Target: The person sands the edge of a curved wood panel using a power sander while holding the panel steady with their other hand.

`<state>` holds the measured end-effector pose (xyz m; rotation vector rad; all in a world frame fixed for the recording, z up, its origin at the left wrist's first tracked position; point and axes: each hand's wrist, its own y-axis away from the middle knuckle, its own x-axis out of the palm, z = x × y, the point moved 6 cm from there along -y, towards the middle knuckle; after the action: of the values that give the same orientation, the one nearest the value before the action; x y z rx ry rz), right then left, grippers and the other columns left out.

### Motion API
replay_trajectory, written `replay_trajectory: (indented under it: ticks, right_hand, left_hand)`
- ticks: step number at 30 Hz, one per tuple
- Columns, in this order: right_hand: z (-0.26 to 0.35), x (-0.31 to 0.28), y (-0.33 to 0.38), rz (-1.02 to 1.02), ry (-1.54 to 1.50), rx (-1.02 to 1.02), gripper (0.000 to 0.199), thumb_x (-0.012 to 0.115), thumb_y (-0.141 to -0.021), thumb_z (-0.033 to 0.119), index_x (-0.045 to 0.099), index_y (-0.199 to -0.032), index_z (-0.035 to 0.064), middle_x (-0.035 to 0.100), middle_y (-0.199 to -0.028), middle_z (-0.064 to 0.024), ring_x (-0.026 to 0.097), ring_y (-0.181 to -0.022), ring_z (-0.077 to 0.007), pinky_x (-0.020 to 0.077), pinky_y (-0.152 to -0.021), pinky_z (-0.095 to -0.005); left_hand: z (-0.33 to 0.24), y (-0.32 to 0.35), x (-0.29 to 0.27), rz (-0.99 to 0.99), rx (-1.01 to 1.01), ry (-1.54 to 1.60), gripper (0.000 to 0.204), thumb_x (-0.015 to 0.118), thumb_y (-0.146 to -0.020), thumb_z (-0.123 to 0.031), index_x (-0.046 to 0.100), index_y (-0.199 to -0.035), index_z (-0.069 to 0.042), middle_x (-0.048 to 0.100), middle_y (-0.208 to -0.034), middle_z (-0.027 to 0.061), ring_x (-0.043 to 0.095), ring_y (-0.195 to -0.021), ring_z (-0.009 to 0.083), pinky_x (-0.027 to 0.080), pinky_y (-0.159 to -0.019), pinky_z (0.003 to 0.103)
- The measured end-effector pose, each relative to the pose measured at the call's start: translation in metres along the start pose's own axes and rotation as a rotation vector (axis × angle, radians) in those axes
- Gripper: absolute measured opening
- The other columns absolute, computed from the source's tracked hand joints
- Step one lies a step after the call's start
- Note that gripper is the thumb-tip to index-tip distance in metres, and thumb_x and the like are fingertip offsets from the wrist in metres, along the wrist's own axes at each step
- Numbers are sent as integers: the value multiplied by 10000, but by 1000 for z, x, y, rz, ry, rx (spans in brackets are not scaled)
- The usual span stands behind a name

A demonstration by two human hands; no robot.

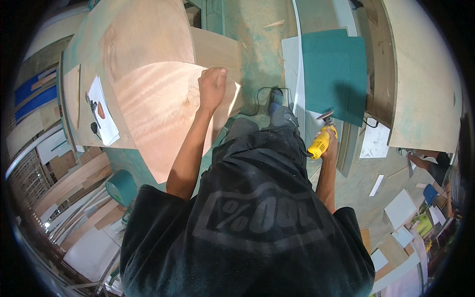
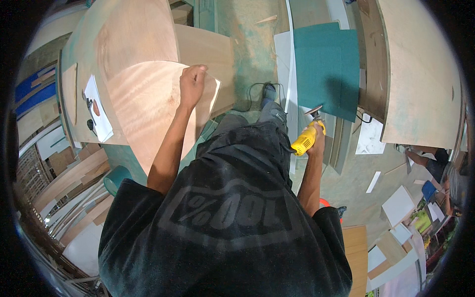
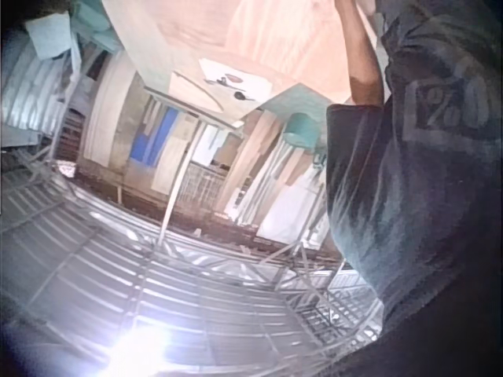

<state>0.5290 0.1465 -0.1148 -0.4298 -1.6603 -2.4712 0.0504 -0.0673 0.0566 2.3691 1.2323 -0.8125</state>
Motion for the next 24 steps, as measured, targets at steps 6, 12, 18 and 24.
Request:
replay_trajectory:
  ticks: [6, 12, 18, 24]
  right_hand:
    - [11, 21, -10, 19, 26, 5, 372, 748, -969, 300, 537, -1194, 92, 636, -876, -116, 692, -755, -278, 619, -676, -433]
    - [7, 3, -36, 11, 66, 71, 377, 757, -954, 304, 539, -1199, 119, 629, -908, -98, 689, -765, -277, 621, -677, -442]
    - [24, 19, -44, 59, 132, -23, 289, 731, -963, 235, 576, -1189, 143, 627, -953, -69, 681, -754, -269, 624, -672, -427]
    - [54, 43, -60, 106, 254, -46, 288, 731, -956, 216, 592, -1195, 136, 633, -920, -42, 683, -756, -265, 620, -703, -449]
  left_hand:
    - [-41, 39, 21, -10, 198, -558, 355, 791, -903, -319, 762, -1148, -63, 678, -1364, 120, 551, -1349, 362, 381, -1147, 505]
    - [-33, 44, 53, -158, 143, -579, 411, 730, -906, -263, 684, -1184, 37, 644, -1344, 196, 494, -1414, 407, 342, -1186, 590]
    - [-31, 47, 65, -102, 7, -628, 447, 698, -933, -231, 642, -1276, 50, 586, -1435, 225, 434, -1489, 420, 295, -1257, 606]
    - [-31, 61, 61, -99, 74, -615, 421, 692, -947, -255, 663, -1244, 42, 608, -1413, 217, 442, -1492, 401, 305, -1265, 569]
